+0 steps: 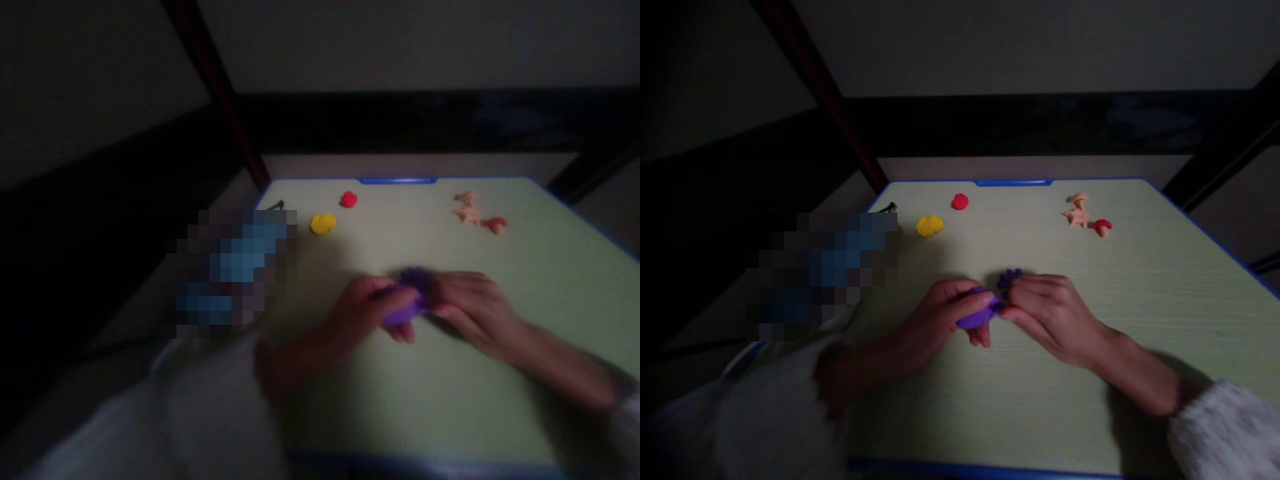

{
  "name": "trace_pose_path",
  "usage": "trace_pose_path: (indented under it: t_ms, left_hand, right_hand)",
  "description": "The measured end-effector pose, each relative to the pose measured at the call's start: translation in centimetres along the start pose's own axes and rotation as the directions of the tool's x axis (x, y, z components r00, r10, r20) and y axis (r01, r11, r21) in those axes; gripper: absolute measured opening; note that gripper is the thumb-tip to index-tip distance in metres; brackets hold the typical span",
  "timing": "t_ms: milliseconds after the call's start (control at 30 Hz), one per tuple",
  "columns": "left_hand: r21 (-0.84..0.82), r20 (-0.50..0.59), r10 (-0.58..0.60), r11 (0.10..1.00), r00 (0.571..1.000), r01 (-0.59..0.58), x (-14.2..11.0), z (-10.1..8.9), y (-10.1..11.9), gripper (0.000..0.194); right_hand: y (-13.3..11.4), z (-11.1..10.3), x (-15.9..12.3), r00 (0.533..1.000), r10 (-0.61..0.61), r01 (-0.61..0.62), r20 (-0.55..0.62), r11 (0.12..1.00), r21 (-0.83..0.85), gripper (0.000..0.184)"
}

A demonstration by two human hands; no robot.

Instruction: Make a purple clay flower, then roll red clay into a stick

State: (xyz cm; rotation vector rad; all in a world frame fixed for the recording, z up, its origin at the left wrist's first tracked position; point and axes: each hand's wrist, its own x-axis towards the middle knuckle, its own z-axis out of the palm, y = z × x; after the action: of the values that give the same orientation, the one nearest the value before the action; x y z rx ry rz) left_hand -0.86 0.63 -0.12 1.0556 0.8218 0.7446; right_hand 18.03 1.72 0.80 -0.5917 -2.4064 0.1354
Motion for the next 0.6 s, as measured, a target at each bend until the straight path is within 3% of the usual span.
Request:
trace_pose_path:
  t_ms: [67,200,500,600]
  left_hand:
    - [-0.010,0.003,-0.004,1.000,1.000,0.004,0.0,-0.1,-0.1,0.027]
    - [-0.035,-0.003,-0.016,0.999,1.000,0.016,0.0,-0.3,-0.1,0.025]
    - [-0.092,-0.022,-0.042,0.995,0.999,0.040,0.1,0.1,-0.1,0.024]
    - [-0.017,-0.038,-0.053,0.998,0.998,0.052,-0.1,0.3,0.2,0.021]
  right_hand:
    - [0.0,-0.3,0.0,0.999,0.028,-0.027,-0.030,0.999,0.041,0.033]
    - [0.0,-1.3,0.0,0.996,0.011,-0.009,-0.085,1.000,0.025,0.010]
    - [0.4,-1.0,-0.4,0.995,-0.101,0.101,-0.002,0.995,0.002,0.015]
    - [0.4,-0.7,-0.4,0.990,-0.143,0.144,0.009,0.988,-0.053,0.015]
